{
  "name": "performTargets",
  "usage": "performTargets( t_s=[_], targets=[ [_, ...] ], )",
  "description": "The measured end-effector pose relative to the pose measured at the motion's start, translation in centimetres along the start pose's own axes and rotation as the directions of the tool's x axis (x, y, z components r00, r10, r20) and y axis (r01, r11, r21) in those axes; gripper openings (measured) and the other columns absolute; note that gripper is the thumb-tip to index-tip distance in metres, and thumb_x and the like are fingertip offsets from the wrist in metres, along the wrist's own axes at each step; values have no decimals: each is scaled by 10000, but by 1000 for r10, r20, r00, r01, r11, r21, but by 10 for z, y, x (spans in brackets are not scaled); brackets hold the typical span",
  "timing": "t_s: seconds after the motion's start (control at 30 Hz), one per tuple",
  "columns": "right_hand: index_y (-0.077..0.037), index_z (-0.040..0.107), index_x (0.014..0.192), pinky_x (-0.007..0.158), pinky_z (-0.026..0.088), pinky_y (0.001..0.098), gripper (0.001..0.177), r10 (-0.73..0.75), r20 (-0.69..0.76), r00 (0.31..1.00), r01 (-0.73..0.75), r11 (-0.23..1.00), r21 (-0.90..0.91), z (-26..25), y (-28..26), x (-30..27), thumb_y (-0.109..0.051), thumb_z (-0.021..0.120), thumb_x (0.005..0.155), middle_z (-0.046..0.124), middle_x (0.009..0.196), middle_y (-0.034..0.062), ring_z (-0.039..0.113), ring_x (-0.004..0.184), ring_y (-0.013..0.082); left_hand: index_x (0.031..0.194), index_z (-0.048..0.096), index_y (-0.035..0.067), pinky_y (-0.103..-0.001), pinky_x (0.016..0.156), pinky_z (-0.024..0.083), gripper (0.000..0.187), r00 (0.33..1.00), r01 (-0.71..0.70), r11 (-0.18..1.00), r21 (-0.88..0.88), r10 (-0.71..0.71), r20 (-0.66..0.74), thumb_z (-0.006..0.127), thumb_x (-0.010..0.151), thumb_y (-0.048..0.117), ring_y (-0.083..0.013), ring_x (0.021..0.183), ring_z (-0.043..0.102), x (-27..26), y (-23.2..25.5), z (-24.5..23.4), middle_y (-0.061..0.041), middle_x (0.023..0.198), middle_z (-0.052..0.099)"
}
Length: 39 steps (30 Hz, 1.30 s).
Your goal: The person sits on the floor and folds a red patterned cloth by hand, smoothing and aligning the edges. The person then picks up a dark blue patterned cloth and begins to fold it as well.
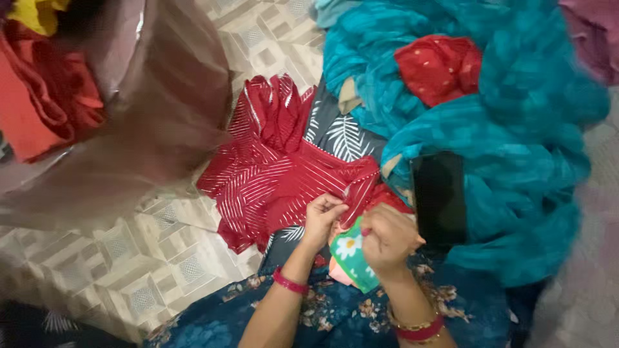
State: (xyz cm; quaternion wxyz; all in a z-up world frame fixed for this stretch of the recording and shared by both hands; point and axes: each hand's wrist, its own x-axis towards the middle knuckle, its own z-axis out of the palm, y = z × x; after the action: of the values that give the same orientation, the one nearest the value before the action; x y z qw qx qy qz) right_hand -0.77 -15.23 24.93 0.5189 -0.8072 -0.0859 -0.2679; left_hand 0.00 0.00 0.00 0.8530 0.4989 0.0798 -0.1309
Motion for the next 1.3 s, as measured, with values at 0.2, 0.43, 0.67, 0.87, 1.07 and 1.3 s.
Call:
performTargets(
  t_s=[0.2, 0.43, 0.67, 0.87, 1.07, 1.3],
  targets=[
    [-17, 515, 677, 556, 433, 392, 65, 89, 82, 993, -86, 996, -35, 12, 1, 3, 43, 536, 664, 522, 640, 142, 582, 589, 310, 907, 686, 30, -205, 596, 499, 100, 996, 77, 983, 164, -69, -50, 754, 863, -28, -51, 705, 648, -1, 26, 11, -15, 823, 733],
    [-17, 558, 711, 601, 477, 423, 32, 173, 183, 968, -166, 985, -49, 15, 20, -11, 13, 545, 714, 578, 671, 159, 637, 643, 340, 925, 657, -2, -261, 551, 538, 81, 996, 83, 995, -53, -82, 22, 726, 890, -24, -124, 625, 668, 3, 21, 14, -82, 770, 719],
    [-103, 728, 900, 705, 511, 547, 134, 444, 563, 697, -231, 882, -410, 31, 28, -14, -147, 661, 793, 711, 839, 199, 688, 805, 423, 950, 665, -7, -240, 667, 564, 122, 992, 125, 992, 17, -125, 2, 663, 835, -48, -105, 723, 695, 2, 29, 12, -76, 866, 753],
    [-69, 673, 943, 784, 521, 515, 167, 484, 548, 682, -241, 856, -457, 29, 26, -6, -138, 648, 793, 720, 946, 166, 691, 905, 387, 973, 658, -12, -242, 659, 542, 147, 995, 80, 994, -76, -75, 63, 664, 854, -99, -95, 718, 653, 0, 27, 14, -66, 877, 717],
    [-44, 640, 1020, 872, 513, 483, 168, 331, 345, 878, -172, 892, -418, 26, 15, 5, -103, 645, 863, 649, 1050, 163, 638, 1035, 386, 966, 651, 10, -249, 603, 547, 61, 987, 121, 970, -209, -139, -77, 631, 927, -33, -110, 685, 671, -2, 71, 60, -63, 855, 718],
    [-53, 651, 1188, 914, 520, 439, 384, 190, 310, 932, -105, 957, -269, 23, -4, 18, -159, 757, 835, 667, 1139, 135, 644, 1073, 357, 1027, 697, 1, -205, 596, 471, 72, 971, 29, 999, -34, -36, -238, 732, 967, 18, -69, 676, 597, -18, 140, 84, -36, 836, 699]
  ],
)
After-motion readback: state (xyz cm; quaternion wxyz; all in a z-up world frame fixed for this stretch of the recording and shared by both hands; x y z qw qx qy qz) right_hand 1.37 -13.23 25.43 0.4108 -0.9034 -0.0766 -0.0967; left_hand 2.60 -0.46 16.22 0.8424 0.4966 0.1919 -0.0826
